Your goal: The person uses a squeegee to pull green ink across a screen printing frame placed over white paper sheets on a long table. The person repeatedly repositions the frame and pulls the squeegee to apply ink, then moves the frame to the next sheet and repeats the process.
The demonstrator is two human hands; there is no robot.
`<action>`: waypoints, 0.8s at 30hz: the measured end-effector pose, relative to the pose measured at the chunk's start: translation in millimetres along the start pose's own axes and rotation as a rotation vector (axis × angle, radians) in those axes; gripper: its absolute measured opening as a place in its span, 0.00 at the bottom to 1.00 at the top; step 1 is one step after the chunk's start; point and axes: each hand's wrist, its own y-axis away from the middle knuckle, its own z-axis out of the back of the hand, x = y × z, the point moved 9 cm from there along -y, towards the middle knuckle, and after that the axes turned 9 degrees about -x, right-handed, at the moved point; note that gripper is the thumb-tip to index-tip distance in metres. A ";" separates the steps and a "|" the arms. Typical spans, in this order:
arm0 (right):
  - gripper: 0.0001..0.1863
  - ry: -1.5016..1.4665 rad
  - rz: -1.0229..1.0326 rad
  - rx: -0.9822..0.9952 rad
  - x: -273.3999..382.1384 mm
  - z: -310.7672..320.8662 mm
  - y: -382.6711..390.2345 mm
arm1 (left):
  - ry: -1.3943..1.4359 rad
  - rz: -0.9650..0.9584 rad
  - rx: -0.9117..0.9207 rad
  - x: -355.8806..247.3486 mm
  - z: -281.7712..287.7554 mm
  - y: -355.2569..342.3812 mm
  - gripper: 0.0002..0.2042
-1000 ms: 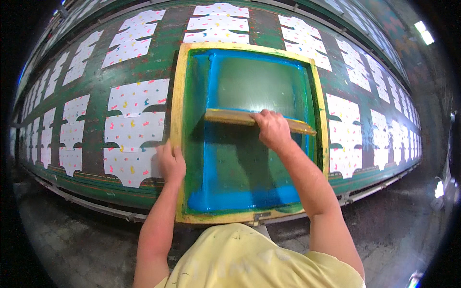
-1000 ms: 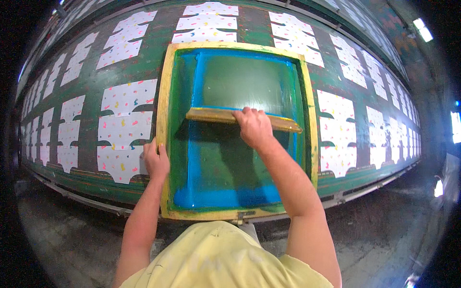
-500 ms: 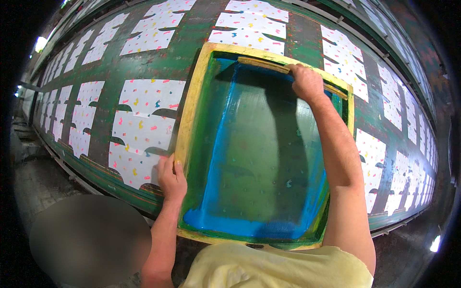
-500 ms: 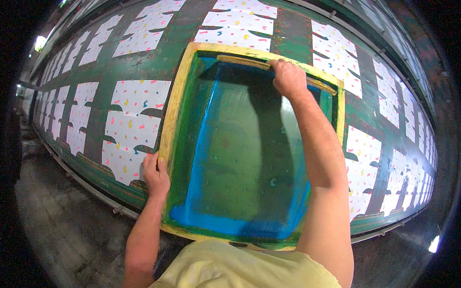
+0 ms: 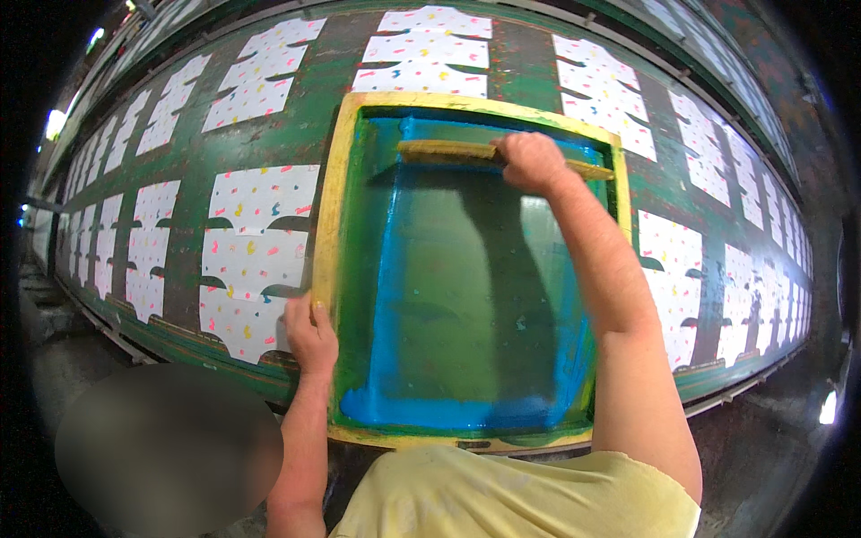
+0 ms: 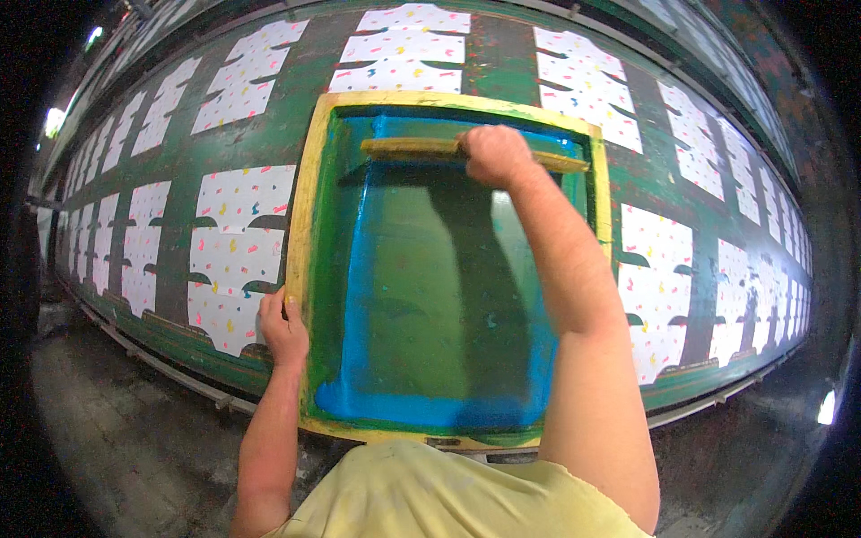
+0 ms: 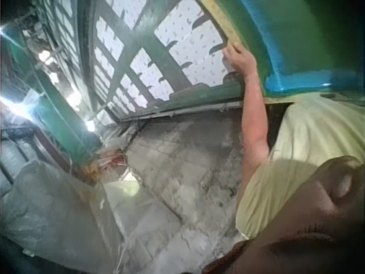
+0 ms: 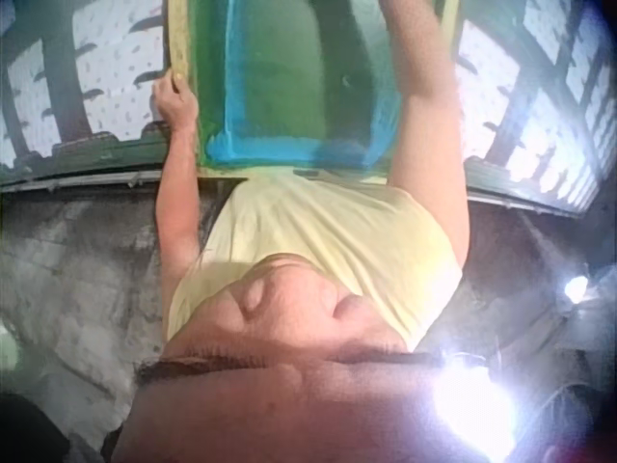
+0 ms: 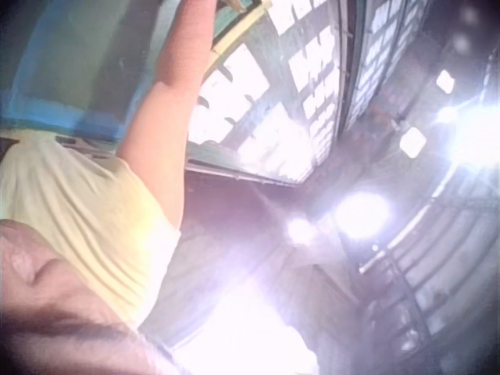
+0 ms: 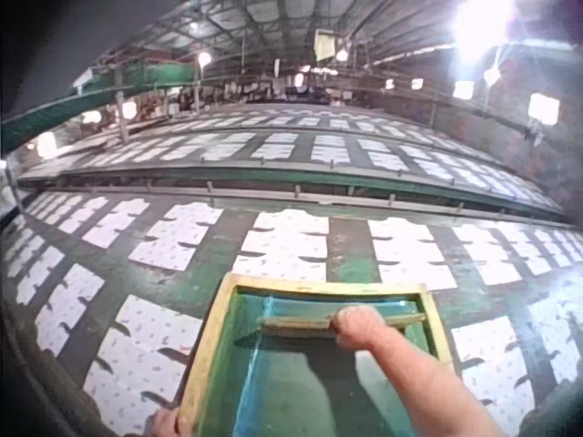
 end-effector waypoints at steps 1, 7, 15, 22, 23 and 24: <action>0.21 -0.026 0.019 -0.005 10.3 2.8 14.7 | -0.001 -0.020 -0.012 -0.3 0.2 -0.7 0.15; 0.20 -0.091 0.045 0.006 74.8 10.2 116.2 | 0.103 -0.093 -0.067 -5.9 4.8 0.2 0.17; 0.19 -0.163 -0.019 0.026 163.7 19.4 260.7 | -0.033 -0.140 0.015 -10.5 -2.7 4.6 0.24; 0.23 -0.231 -0.051 0.048 235.9 34.9 369.5 | -0.043 -0.102 0.085 -9.5 -2.3 6.6 0.28; 0.22 -0.210 -0.041 0.045 243.7 36.3 381.2 | -0.058 -0.091 0.092 -10.1 -1.6 7.2 0.28; 0.22 -0.203 -0.032 0.039 251.2 36.6 391.3 | -0.098 -0.079 0.106 -9.5 -1.8 8.0 0.28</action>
